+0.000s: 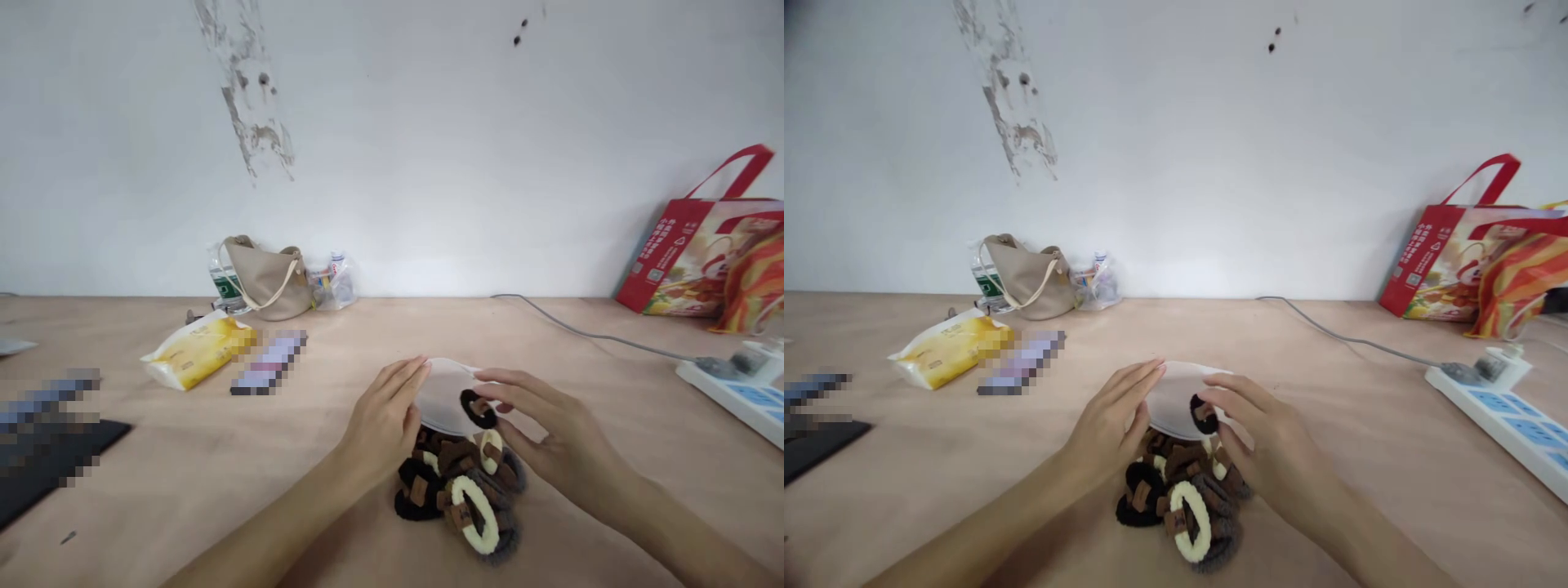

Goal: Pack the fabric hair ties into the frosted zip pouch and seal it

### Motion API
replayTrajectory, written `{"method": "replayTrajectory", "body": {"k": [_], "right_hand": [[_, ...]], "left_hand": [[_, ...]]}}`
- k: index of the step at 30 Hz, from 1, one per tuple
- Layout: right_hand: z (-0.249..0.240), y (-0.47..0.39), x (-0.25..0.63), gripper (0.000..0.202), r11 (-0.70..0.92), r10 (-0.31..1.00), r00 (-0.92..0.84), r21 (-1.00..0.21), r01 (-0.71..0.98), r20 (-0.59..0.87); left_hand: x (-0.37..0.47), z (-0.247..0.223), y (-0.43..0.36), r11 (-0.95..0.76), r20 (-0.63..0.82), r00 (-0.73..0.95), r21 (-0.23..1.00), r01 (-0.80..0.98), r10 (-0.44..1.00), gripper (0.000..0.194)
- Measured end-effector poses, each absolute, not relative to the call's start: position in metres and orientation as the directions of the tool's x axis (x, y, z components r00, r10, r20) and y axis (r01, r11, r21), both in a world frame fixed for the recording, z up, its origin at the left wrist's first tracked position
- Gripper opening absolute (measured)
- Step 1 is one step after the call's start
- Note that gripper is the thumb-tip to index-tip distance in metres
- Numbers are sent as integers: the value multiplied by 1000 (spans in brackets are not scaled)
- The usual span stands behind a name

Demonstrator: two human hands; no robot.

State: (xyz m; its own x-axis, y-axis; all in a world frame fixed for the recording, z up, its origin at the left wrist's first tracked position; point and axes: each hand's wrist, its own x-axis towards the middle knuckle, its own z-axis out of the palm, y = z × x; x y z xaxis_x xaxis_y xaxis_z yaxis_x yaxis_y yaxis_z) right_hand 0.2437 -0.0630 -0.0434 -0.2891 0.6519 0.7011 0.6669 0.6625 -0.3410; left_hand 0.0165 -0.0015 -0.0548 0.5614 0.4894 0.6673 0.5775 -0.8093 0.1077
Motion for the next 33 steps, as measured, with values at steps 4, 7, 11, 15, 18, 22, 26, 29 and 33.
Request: {"method": "replayTrajectory", "body": {"k": [4,7,11,15,18,22,26,29,33], "right_hand": [[-55,-73,246,26,598,779,-375,-414,686,503],[-78,-88,256,26,556,825,-456,-342,757,333],[-90,-94,266,27,541,818,-458,-194,819,347],[-58,-86,265,16,579,778,-448,-227,783,440],[-36,-81,258,19,629,714,-408,-264,732,569],[-50,-76,252,20,603,771,-475,-245,759,425],[-76,-75,259,21,584,793,-552,-62,810,258],[-69,-77,262,19,614,763,-573,-58,787,299],[-43,-80,252,21,665,668,-509,-129,735,542]], "left_hand": [[15,-52,-1,-788,675,520,151,597,523,55],[13,-50,1,-773,678,503,154,615,536,56],[12,-47,1,-757,677,495,143,638,545,56],[14,-45,-1,-754,678,500,123,645,539,53],[14,-43,-2,-754,675,505,117,647,538,50],[13,-43,-3,-752,660,505,142,643,556,51],[12,-44,-2,-746,666,495,141,651,558,51],[13,-45,-2,-753,663,503,142,642,555,50],[15,-44,-4,-763,660,520,125,635,542,48]]}}
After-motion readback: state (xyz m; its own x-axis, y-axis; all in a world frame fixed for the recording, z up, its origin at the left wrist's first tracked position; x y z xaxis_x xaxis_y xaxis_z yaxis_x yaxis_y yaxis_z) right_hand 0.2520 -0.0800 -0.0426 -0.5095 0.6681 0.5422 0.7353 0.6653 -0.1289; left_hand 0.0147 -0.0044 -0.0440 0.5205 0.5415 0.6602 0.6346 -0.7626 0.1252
